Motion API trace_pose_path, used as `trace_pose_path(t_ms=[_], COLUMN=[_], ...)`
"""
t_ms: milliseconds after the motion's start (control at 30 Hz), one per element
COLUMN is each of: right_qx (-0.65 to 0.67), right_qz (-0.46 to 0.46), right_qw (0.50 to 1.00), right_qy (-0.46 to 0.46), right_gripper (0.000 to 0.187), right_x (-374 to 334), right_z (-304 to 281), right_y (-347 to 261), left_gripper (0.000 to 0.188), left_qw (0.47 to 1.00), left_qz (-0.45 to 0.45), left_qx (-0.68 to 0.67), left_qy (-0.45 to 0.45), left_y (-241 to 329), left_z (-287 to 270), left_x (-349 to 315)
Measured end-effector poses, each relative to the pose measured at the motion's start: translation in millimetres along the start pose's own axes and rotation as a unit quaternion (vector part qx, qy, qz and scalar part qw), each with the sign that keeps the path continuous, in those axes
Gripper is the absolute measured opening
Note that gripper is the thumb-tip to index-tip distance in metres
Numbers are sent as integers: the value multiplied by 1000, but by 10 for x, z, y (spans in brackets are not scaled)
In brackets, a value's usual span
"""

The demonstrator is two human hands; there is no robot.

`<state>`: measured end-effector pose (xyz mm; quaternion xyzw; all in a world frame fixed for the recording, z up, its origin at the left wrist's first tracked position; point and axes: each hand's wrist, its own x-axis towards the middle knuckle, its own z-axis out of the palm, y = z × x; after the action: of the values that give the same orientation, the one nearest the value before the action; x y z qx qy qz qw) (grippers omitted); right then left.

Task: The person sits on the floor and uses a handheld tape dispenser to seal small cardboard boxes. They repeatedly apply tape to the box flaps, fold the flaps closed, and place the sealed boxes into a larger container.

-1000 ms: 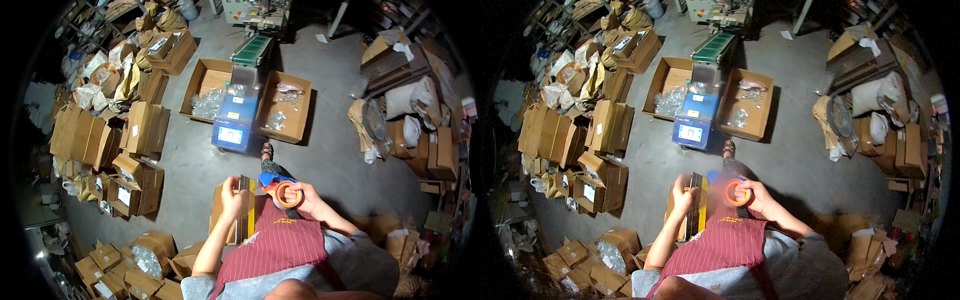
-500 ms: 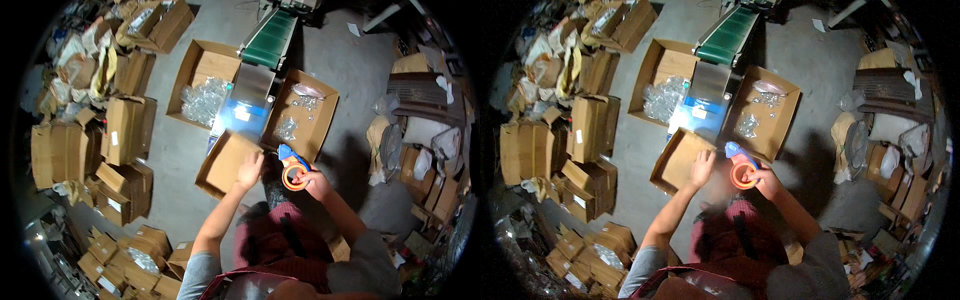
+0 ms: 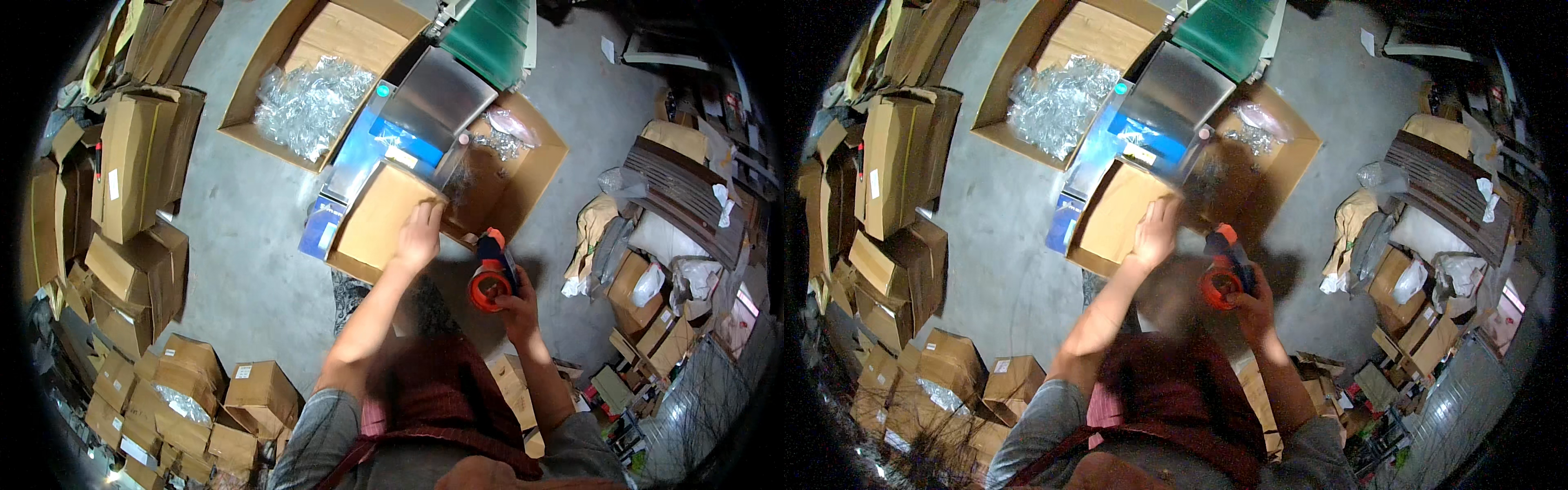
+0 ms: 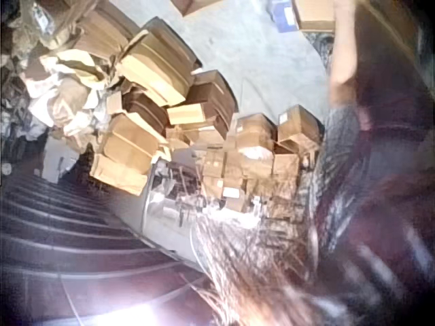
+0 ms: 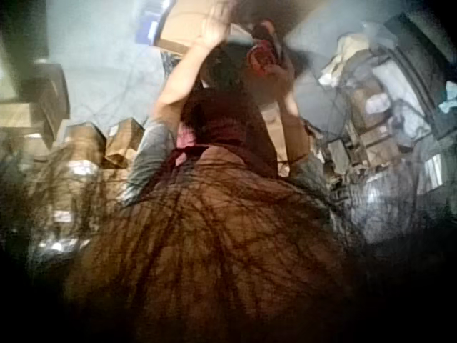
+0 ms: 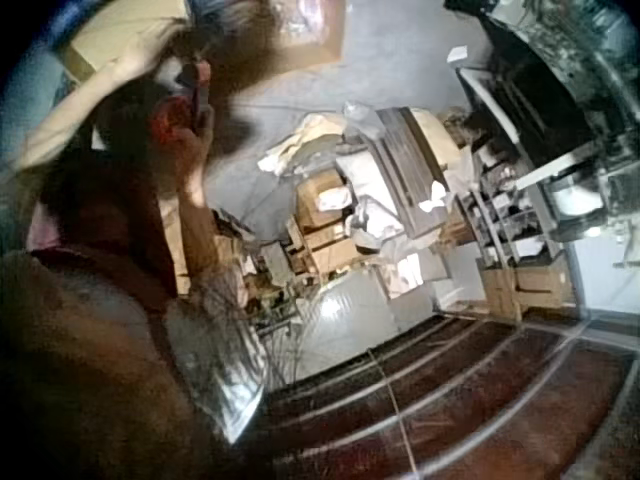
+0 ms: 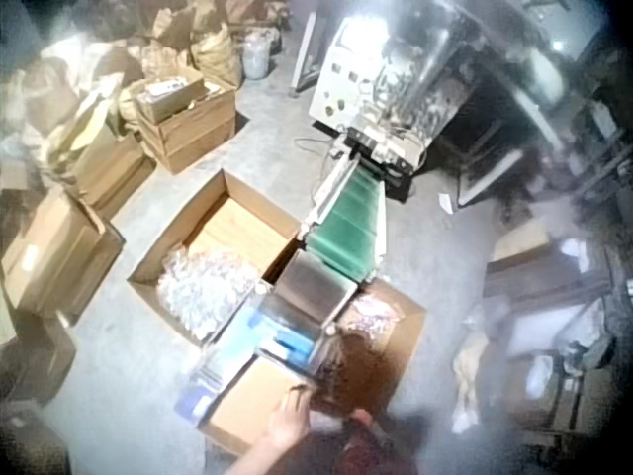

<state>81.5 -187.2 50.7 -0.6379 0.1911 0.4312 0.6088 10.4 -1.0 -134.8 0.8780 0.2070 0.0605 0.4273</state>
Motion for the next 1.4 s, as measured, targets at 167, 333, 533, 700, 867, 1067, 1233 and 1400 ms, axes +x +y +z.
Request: trace_pose_path(t_ms=[167,333,533,700,867,1067,1233,1400], right_qx=[-170,-183,-244,-306,-377,-545,-595,-675], right_qz=[-97,-63,-53,-35,-16,-77,-125,-138], right_qw=[980,980,962,937,907,817,775,701], right_qy=[-38,-55,-108,-166,-186,-171,-172,-185], right_gripper=[65,68,68,66,65,66,74,75], right_x=[5,-12,67,288,406,472,405,274], right_z=[266,599,772,732,633,577,798,976], right_y=[-84,-222,-414,-524,-602,-704,-805,-862], left_gripper=[47,45,58,33,19,15,7,6], left_qw=[944,657,520,542,611,700,883,884], left_qz=[-130,-338,-335,-288,-263,-226,-117,-101], left_qx=[-292,-653,-753,-770,-728,-664,-453,-454], left_qy=[80,-164,-223,-176,-166,-135,-34,-46], left_y=[23,-126,-67,-127,-169,-205,-106,-140], left_z=[-477,-952,-1054,-947,-643,-537,-451,-435], left_x=[-10,-285,-365,-296,-289,-210,-204,-157])
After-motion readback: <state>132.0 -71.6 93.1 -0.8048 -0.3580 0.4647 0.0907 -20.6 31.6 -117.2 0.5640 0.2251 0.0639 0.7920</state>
